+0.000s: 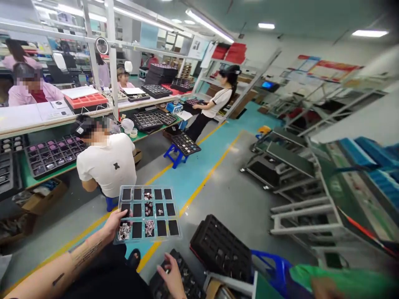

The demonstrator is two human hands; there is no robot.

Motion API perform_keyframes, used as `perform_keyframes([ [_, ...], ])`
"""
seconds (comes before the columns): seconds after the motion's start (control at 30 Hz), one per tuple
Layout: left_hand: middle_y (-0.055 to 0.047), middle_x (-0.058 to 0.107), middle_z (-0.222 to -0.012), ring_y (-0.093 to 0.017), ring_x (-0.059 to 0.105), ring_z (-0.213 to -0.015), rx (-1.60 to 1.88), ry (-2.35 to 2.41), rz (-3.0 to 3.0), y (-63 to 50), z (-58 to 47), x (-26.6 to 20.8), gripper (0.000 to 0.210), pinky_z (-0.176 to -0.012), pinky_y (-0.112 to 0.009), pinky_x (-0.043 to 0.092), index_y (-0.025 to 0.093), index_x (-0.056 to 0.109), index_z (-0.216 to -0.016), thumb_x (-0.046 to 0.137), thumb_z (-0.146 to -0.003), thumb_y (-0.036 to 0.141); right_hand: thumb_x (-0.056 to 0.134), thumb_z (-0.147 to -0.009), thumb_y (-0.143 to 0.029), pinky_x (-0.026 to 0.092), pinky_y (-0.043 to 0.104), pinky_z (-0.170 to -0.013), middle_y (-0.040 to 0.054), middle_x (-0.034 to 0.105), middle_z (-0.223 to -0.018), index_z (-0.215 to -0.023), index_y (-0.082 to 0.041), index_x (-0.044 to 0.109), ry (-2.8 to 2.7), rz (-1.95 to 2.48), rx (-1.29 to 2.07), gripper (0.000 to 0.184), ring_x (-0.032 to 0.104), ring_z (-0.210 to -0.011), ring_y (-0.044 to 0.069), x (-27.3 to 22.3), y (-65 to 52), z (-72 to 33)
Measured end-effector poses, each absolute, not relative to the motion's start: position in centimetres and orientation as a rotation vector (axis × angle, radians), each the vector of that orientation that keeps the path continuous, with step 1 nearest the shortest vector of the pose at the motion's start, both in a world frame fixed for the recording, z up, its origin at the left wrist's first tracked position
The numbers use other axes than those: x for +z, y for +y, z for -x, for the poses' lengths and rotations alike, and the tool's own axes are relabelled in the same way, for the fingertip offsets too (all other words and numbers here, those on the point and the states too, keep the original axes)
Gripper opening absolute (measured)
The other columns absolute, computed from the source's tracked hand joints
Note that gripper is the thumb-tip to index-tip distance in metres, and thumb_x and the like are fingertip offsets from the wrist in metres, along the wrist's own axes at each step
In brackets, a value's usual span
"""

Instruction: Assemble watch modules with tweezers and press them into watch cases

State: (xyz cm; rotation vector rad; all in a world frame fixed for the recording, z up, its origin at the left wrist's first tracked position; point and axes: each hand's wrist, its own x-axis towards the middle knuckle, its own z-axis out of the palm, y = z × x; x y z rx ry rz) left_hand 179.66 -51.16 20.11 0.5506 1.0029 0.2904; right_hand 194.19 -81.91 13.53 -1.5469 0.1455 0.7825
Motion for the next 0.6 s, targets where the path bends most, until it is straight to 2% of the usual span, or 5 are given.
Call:
perform_keyframes([
  [0.1,-0.004,0.074,-0.103,-0.015,0.071,-0.079,0.369,0.995,-0.530,-48.4,-187.3,19.3,0.026,-0.069,-0.029,0.064,0.014,0.072,-0.119,0.074,-0.110,0.039,0.108,-0.046,-0.058,0.058,0.042,-0.060,0.0012,0.078,-0.090,-0.089,-0.028,0.072,0.036,1.474,0.901,0.064,0.075,-0.074,0.029,14.7,-74.6,-202.9],
  [0.23,-0.004,0.074,-0.100,-0.015,0.070,-0.077,0.407,0.955,-0.573,-44.0,-197.7,17.0,0.028,-0.069,-0.029,0.063,0.014,0.072,-0.116,0.074,-0.110,0.041,0.096,-0.066,-0.079,0.053,0.029,-0.059,0.0005,0.070,-0.078,-0.089,-0.023,0.063,0.032,1.397,0.865,0.069,0.070,-0.069,0.020,14.8,-64.6,-212.3],
  [0.33,-0.004,0.074,-0.099,-0.015,0.071,-0.077,0.375,0.923,-0.689,-39.4,-205.1,16.1,0.033,-0.071,-0.030,0.064,0.014,0.073,-0.116,0.072,-0.110,0.046,0.100,-0.070,-0.069,0.051,0.025,-0.059,-0.0047,0.062,-0.068,-0.083,-0.023,0.057,0.089,1.371,0.779,0.064,0.061,-0.063,0.013,14.5,-58.2,-218.9],
  [0.47,-0.006,0.076,-0.103,-0.018,0.074,-0.084,0.366,0.882,-0.949,-31.3,-213.0,17.6,0.038,-0.079,-0.036,0.066,0.014,0.073,-0.116,0.071,-0.110,0.051,0.101,-0.071,-0.059,0.053,0.028,-0.061,-0.0021,0.069,-0.076,-0.082,-0.023,0.057,0.115,1.332,0.765,0.057,0.065,-0.067,0.015,15.1,-51.1,-228.3],
  [0.6,-0.012,0.080,-0.126,-0.029,0.075,-0.118,0.568,0.987,-1.285,-22.8,-215.1,21.0,0.040,-0.111,-0.051,0.061,0.019,0.079,-0.124,0.081,-0.101,0.051,0.096,-0.075,-0.056,0.054,0.029,-0.062,-0.0008,0.075,-0.084,-0.087,-0.022,0.064,0.068,1.336,0.833,0.048,0.064,-0.066,0.014,15.7,-45.0,-238.1],
])
